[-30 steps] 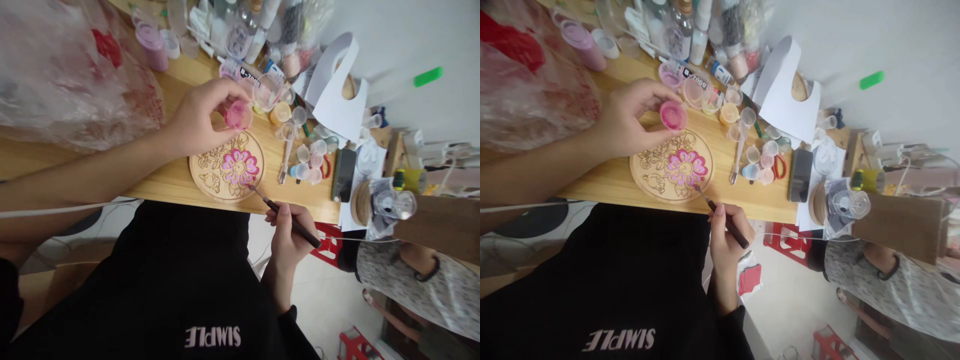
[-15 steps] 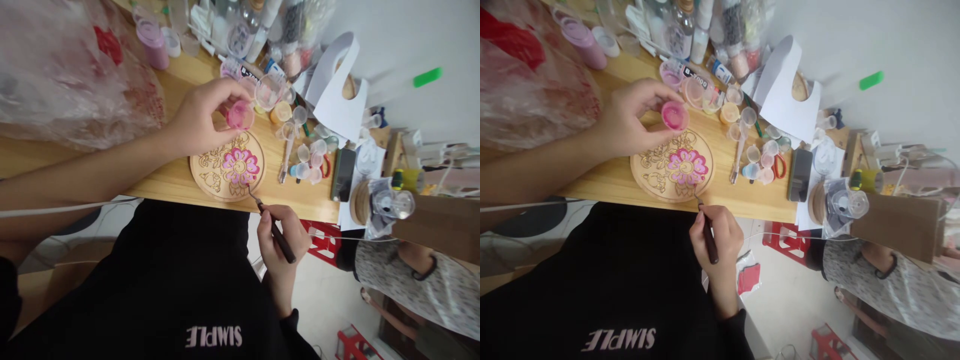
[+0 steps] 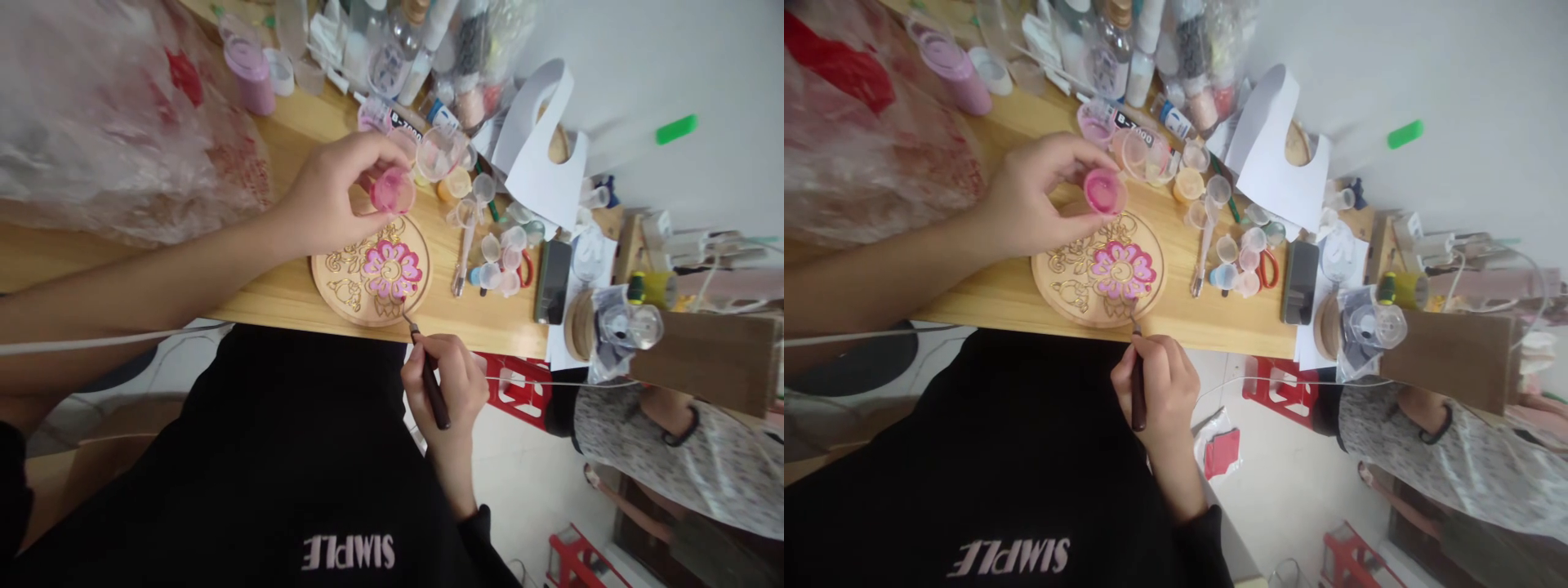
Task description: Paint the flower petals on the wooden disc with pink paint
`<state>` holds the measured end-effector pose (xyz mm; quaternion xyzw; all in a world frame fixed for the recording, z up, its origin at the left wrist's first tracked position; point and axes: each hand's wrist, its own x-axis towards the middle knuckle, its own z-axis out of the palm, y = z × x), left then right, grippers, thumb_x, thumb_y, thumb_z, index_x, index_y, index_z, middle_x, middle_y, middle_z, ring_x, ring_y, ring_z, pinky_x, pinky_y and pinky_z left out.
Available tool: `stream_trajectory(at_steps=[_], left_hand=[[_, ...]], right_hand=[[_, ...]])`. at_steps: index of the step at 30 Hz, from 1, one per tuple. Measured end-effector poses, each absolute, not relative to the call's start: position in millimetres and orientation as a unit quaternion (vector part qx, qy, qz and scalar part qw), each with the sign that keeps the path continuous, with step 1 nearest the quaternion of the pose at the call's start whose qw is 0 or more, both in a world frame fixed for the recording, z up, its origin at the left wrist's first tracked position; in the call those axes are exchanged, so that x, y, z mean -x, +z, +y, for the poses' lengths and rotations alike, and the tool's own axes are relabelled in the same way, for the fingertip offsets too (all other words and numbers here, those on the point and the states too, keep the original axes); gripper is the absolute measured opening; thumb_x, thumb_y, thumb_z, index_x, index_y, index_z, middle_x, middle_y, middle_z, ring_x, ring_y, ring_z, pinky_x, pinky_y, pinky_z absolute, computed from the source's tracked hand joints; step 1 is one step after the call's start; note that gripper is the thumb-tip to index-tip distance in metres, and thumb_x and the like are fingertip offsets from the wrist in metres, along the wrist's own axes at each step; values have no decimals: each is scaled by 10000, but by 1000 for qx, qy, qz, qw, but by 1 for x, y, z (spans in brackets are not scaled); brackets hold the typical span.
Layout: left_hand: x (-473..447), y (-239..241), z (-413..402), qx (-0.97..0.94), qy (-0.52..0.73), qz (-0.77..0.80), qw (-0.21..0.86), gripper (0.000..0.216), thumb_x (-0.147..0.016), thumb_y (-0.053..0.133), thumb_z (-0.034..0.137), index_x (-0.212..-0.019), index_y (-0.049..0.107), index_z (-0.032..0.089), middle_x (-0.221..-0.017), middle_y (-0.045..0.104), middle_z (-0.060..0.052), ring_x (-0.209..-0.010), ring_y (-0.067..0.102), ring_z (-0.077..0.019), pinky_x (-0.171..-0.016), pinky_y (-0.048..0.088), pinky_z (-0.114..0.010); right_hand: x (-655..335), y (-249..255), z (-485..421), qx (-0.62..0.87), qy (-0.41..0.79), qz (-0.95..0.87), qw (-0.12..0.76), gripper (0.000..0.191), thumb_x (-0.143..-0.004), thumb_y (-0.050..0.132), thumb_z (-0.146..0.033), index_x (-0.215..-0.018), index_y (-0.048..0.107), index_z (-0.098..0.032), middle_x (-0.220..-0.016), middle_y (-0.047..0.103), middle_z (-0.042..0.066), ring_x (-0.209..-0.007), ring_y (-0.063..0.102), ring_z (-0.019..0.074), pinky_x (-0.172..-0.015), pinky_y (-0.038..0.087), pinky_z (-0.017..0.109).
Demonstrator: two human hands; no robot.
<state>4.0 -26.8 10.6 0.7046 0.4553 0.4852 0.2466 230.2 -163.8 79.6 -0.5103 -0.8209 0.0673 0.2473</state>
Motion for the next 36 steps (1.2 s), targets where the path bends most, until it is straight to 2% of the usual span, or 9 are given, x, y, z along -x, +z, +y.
stream_trajectory(at_steps=[7, 12, 20, 36], left_hand=[[-5, 8, -24, -700, 497, 448, 248, 342, -809, 710, 338, -1143, 669, 281, -1216, 763, -62, -1052, 736, -238, -907, 632, -363], [-7, 4, -21, -706, 503, 437, 240, 375, -780, 707, 255, -1153, 669, 239, -1193, 746, -82, -1055, 730, -243, -920, 617, -366], [-7, 6, -21, -700, 495, 441, 266, 375, -833, 718, 200, -1203, 661, 191, -1180, 714, -88, -1096, 709, -244, -982, 592, -396], [-9, 1, -19, -713, 523, 403, 237, 364, -852, 722, 164, -1205, 636, 197, -1197, 721, -73, -1069, 707, -212, -938, 600, -373]], right_hand=[[-228, 79, -165, 527, 74, -806, 258, 135, -1001, 567, -143, -902, 570, -234, -752, 656, -42, -647, 617, 118, -597, 452, 247], [-224, 78, -166, 523, 48, -805, 276, 142, -995, 579, -134, -898, 574, -238, -732, 646, -48, -625, 612, 118, -573, 439, 245], [-217, 81, -169, 522, -6, -804, 284, 138, -1006, 571, -155, -893, 601, -229, -718, 664, -40, -597, 618, 118, -556, 452, 239], [-216, 77, -164, 526, 1, -802, 282, 156, -970, 578, -131, -852, 597, -231, -706, 669, -41, -575, 613, 116, -552, 464, 241]])
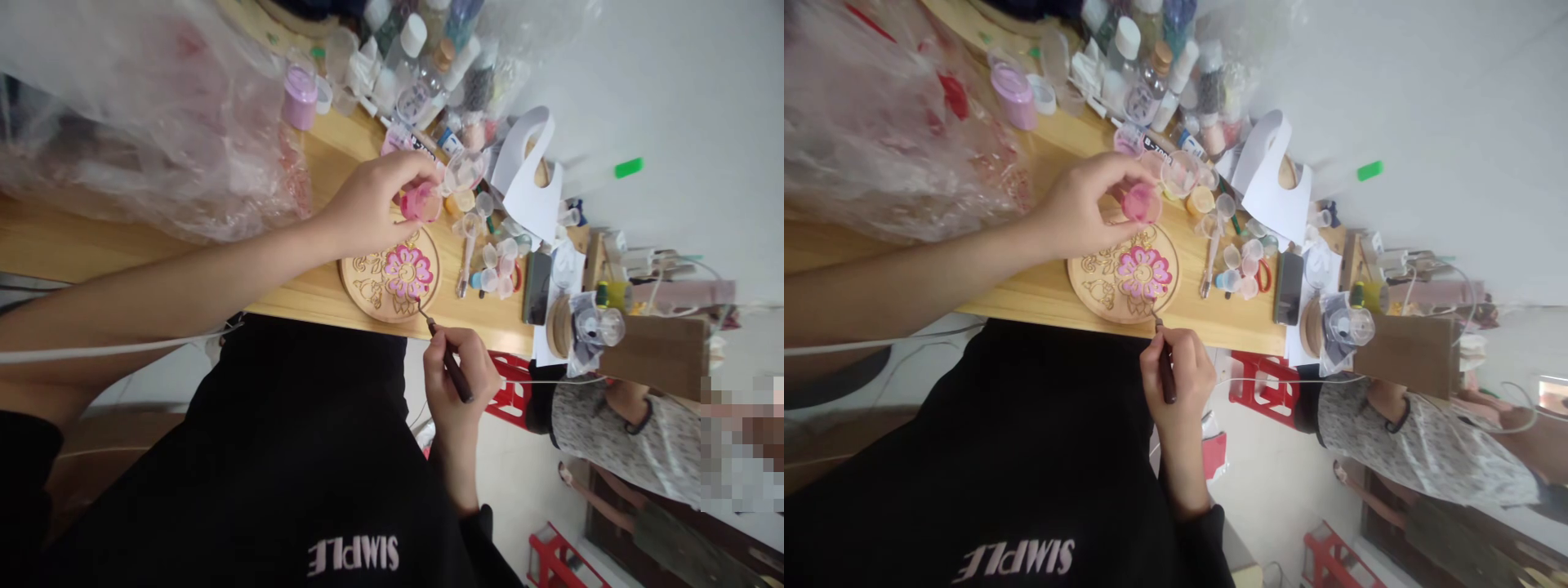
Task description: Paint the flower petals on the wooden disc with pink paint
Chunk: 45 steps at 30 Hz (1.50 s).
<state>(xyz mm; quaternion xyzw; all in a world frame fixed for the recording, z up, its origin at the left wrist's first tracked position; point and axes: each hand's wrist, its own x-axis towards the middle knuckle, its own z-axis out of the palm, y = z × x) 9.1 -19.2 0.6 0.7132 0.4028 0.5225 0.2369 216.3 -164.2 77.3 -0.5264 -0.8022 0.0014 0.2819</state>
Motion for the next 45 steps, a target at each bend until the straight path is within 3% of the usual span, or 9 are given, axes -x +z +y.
stream_trajectory(at_steps=[12, 19, 35, 45], left_hand=[[-10, 10, -24, -691, 497, 445, 279, 386, -832, 742, 208, -1211, 669, 203, -1193, 723, -101, -1117, 710, -264, -989, 601, -411], [-10, 10, -24, -688, 494, 451, 282, 384, -830, 741, 202, -1207, 666, 199, -1202, 720, -105, -1112, 710, -264, -984, 594, -415], [-9, 8, -24, -689, 491, 455, 279, 394, -818, 712, 223, -1209, 667, 228, -1204, 728, -101, -1106, 708, -263, -957, 603, -418], [-8, 8, -23, -678, 505, 451, 288, 344, -812, 738, 280, -1149, 677, 244, -1166, 734, -82, -1082, 708, -269, -936, 610, -441]], right_hand=[[-216, 75, -162, 528, -8, -793, 304, 161, -966, 582, -146, -838, 619, -235, -734, 722, -22, -587, 656, 134, -558, 521, 261], [-220, 73, -163, 568, -23, -763, 309, 186, -980, 584, -222, -800, 626, -234, -651, 678, -39, -531, 622, 133, -533, 471, 262], [-234, 66, -170, 621, 100, -692, 354, 195, -993, 636, -292, -811, 656, -225, -679, 718, -23, -573, 694, 161, -568, 543, 294], [-241, 63, -168, 653, 104, -653, 368, 241, -995, 626, -356, -803, 642, -211, -691, 714, -2, -590, 686, 165, -615, 563, 329]])
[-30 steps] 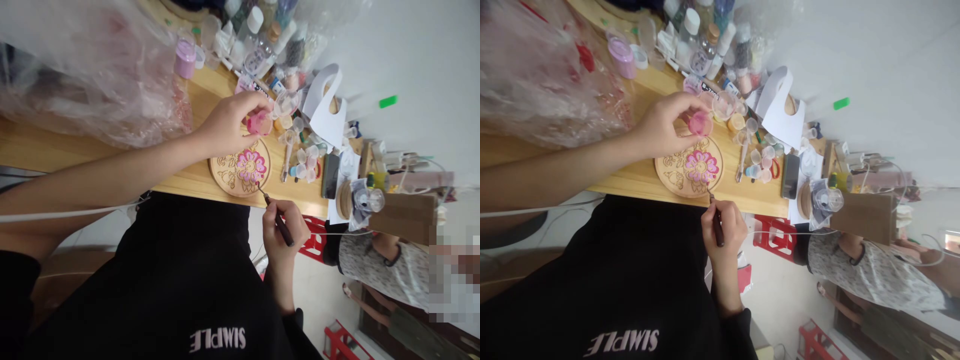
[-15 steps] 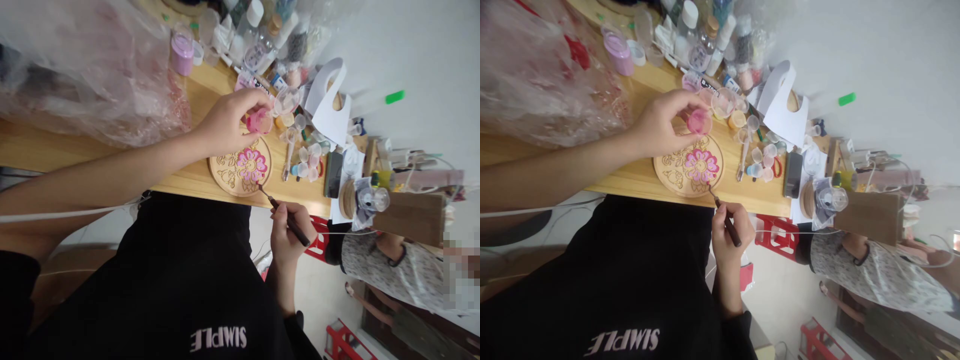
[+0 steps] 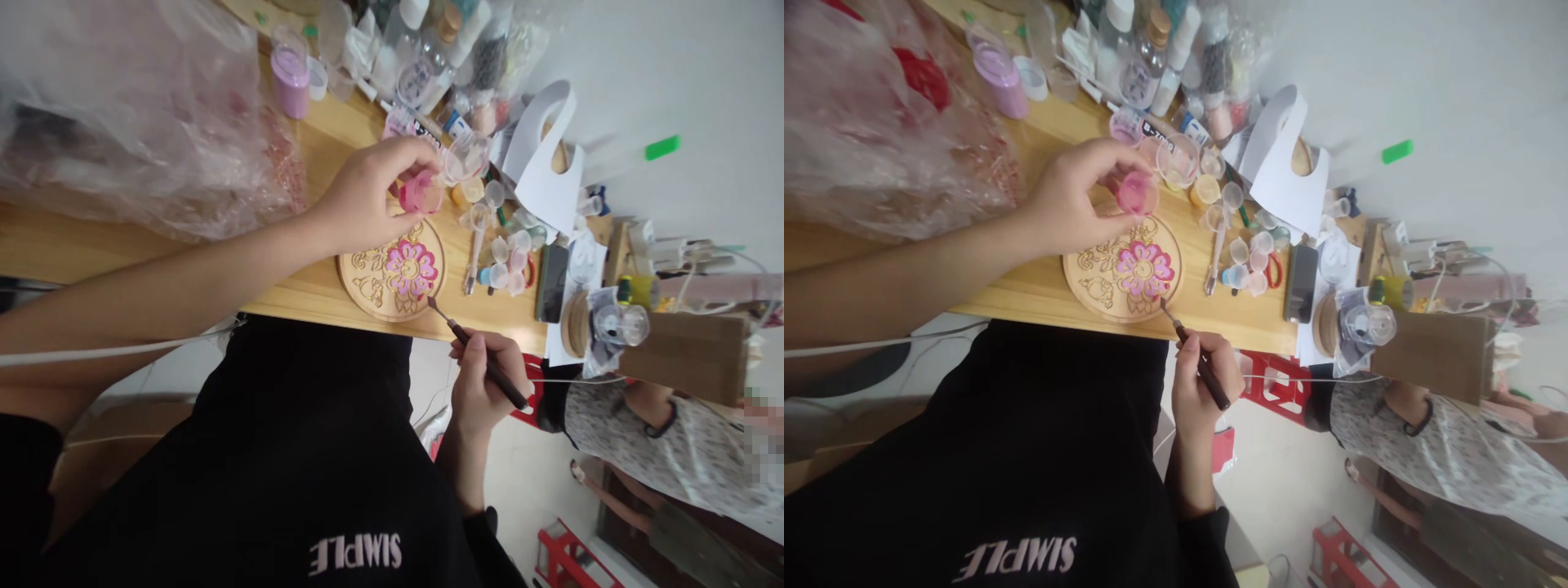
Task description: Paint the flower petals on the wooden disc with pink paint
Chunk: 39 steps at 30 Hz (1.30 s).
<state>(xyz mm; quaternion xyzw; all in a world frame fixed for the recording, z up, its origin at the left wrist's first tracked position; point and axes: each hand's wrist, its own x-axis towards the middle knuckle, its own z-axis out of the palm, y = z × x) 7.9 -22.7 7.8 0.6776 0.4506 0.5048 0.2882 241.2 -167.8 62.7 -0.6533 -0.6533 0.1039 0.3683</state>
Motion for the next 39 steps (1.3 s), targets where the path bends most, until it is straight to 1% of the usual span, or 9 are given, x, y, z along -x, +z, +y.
stream_trajectory(at_steps=[3, 7, 10, 19, 22, 25, 29, 34, 39], left_hand=[[-7, 8, -22, -681, 502, 452, 282, 341, -809, 743, 283, -1140, 666, 259, -1179, 733, -73, -1087, 708, -265, -935, 608, -423], [-7, 7, -22, -694, 489, 456, 268, 344, -820, 733, 271, -1151, 641, 268, -1222, 727, -40, -1086, 700, -227, -951, 596, -374], [-7, 8, -23, -699, 485, 457, 258, 345, -824, 714, 257, -1162, 647, 261, -1234, 736, -27, -1061, 693, -206, -918, 599, -360], [-8, 10, -25, -685, 503, 463, 252, 335, -766, 689, 281, -1099, 674, 304, -1207, 766, -29, -1045, 741, -244, -891, 627, -392], [-7, 8, -24, -688, 502, 460, 252, 345, -767, 702, 295, -1110, 676, 313, -1206, 769, -35, -1036, 740, -242, -893, 630, -380], [-7, 7, -24, -687, 498, 466, 249, 363, -779, 713, 266, -1139, 678, 300, -1194, 770, -46, -1048, 736, -235, -901, 627, -363], [-6, 8, -27, -691, 504, 455, 248, 383, -796, 722, 237, -1177, 686, 244, -1205, 767, -73, -1047, 733, -227, -905, 628, -348], [-5, 7, -28, -690, 520, 443, 238, 356, -812, 713, 204, -1165, 683, 182, -1190, 769, -56, -1033, 735, -180, -902, 624, -293], [-5, 6, -28, -690, 535, 430, 232, 329, -830, 722, 231, -1150, 691, 158, -1140, 778, -69, -980, 745, -165, -858, 623, -271]], right_hand=[[-242, 62, -168, 648, 131, -649, 376, 236, -992, 637, -342, -798, 647, -208, -682, 714, -8, -587, 688, 162, -589, 552, 313], [-242, 61, -169, 651, 140, -646, 374, 219, -987, 652, -346, -816, 667, -209, -697, 736, -8, -590, 699, 166, -571, 552, 305], [-241, 62, -170, 645, 145, -652, 371, 221, -987, 647, -341, -811, 672, -210, -713, 755, -1, -590, 702, 166, -575, 561, 306], [-240, 63, -168, 639, 141, -650, 387, 203, -983, 662, -316, -814, 697, -209, -721, 764, 4, -591, 712, 164, -570, 560, 300], [-241, 62, -168, 646, 145, -651, 371, 206, -983, 654, -316, -812, 692, -206, -724, 766, 8, -610, 726, 168, -580, 563, 298], [-241, 61, -168, 648, 148, -649, 371, 216, -984, 652, -322, -806, 683, -203, -706, 755, 4, -601, 708, 163, -576, 556, 292], [-242, 58, -165, 642, 148, -634, 404, 196, -979, 676, -310, -817, 701, -201, -695, 751, -1, -592, 699, 159, -568, 545, 282], [-246, 52, -156, 646, 176, -592, 450, 244, -999, 668, -342, -802, 688, -199, -646, 729, -12, -553, 703, 155, -543, 541, 266], [-250, 45, -149, 645, 185, -586, 455, 231, -983, 692, -355, -816, 708, -197, -710, 771, 12, -578, 717, 160, -562, 552, 273]])
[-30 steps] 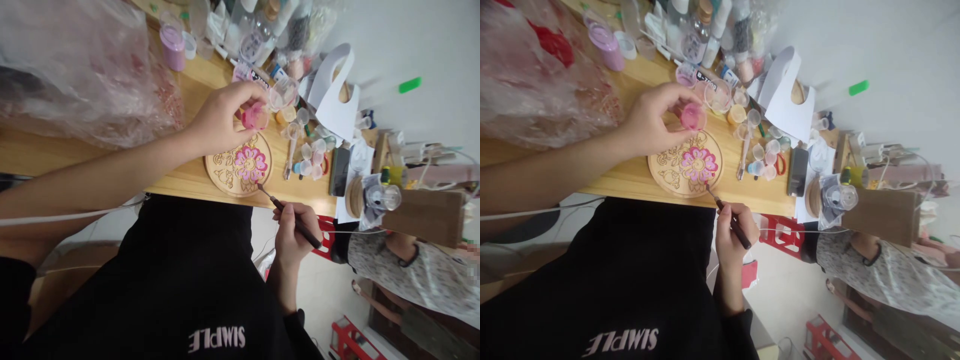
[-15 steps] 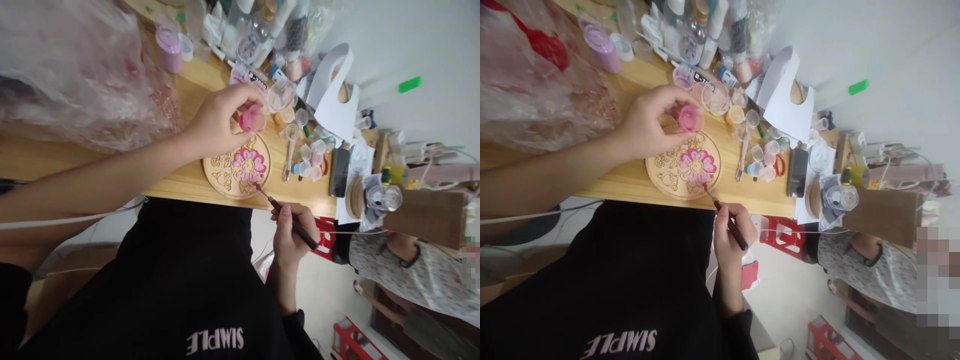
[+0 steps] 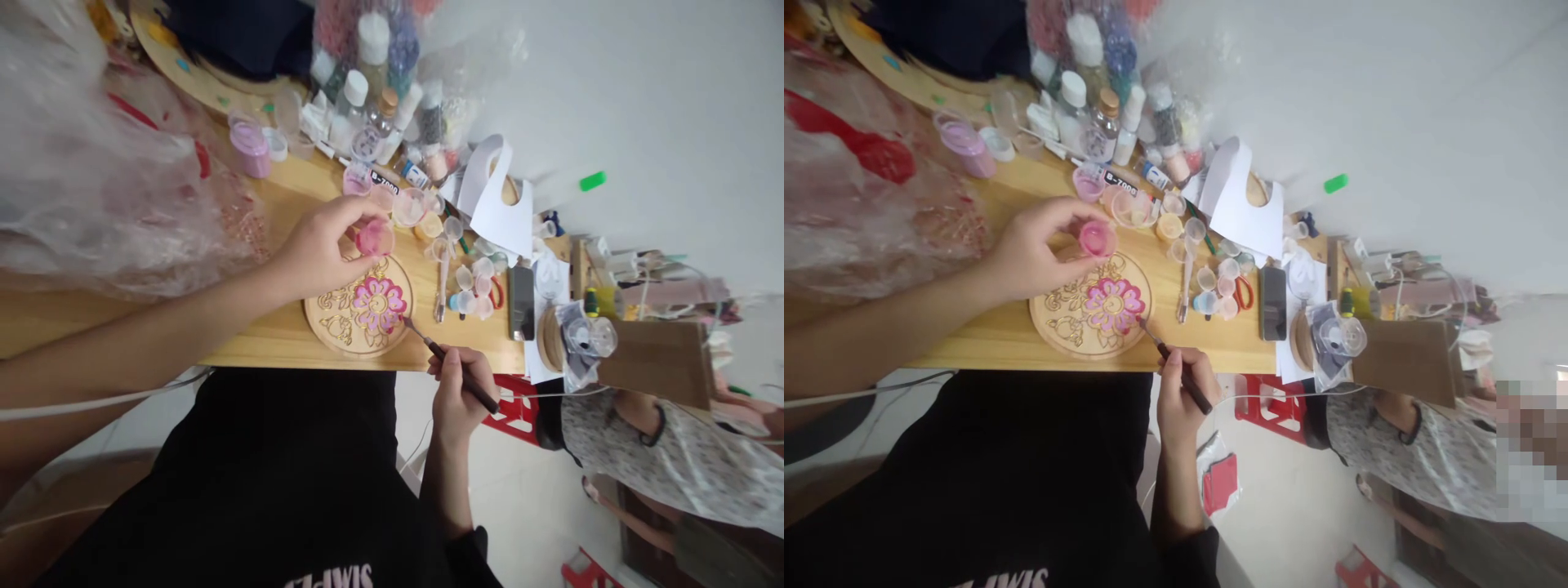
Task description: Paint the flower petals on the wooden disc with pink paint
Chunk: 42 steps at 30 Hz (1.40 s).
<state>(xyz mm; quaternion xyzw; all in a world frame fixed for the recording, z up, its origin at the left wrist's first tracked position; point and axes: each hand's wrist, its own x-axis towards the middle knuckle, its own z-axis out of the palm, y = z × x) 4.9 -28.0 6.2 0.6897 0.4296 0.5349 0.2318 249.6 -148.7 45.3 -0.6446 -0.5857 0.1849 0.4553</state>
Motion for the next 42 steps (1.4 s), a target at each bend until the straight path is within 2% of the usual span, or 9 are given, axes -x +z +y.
stream_trajectory(at_steps=[12, 21, 32, 42], left_hand=[[-6, 6, -29, -680, 516, 448, 265, 319, -822, 743, 231, -1128, 663, 275, -1153, 757, -25, -1009, 747, -206, -894, 654, -327], [-6, 6, -30, -687, 529, 440, 235, 294, -854, 729, 256, -1142, 677, 221, -1158, 770, -51, -997, 751, -189, -866, 642, -302], [-6, 5, -28, -686, 521, 442, 250, 334, -811, 759, 189, -1124, 661, 254, -1138, 762, -20, -998, 755, -195, -877, 649, -308], [-6, 6, -29, -686, 522, 441, 250, 341, -829, 758, 247, -1157, 684, 184, -1180, 781, -43, -1024, 749, -167, -886, 638, -287]], right_hand=[[-251, 42, -148, 645, 187, -596, 441, 258, -992, 666, -379, -805, 704, -204, -672, 746, 1, -558, 694, 155, -548, 553, 268], [-250, 40, -146, 638, 183, -603, 443, 253, -1006, 664, -378, -820, 703, -210, -693, 751, -3, -576, 704, 156, -559, 557, 271], [-250, 44, -149, 645, 172, -602, 438, 228, -999, 677, -357, -830, 702, -206, -716, 772, 12, -597, 723, 172, -570, 562, 294], [-249, 46, -148, 650, 179, -602, 429, 231, -995, 659, -341, -807, 693, -211, -729, 778, 9, -612, 728, 173, -582, 561, 305]])
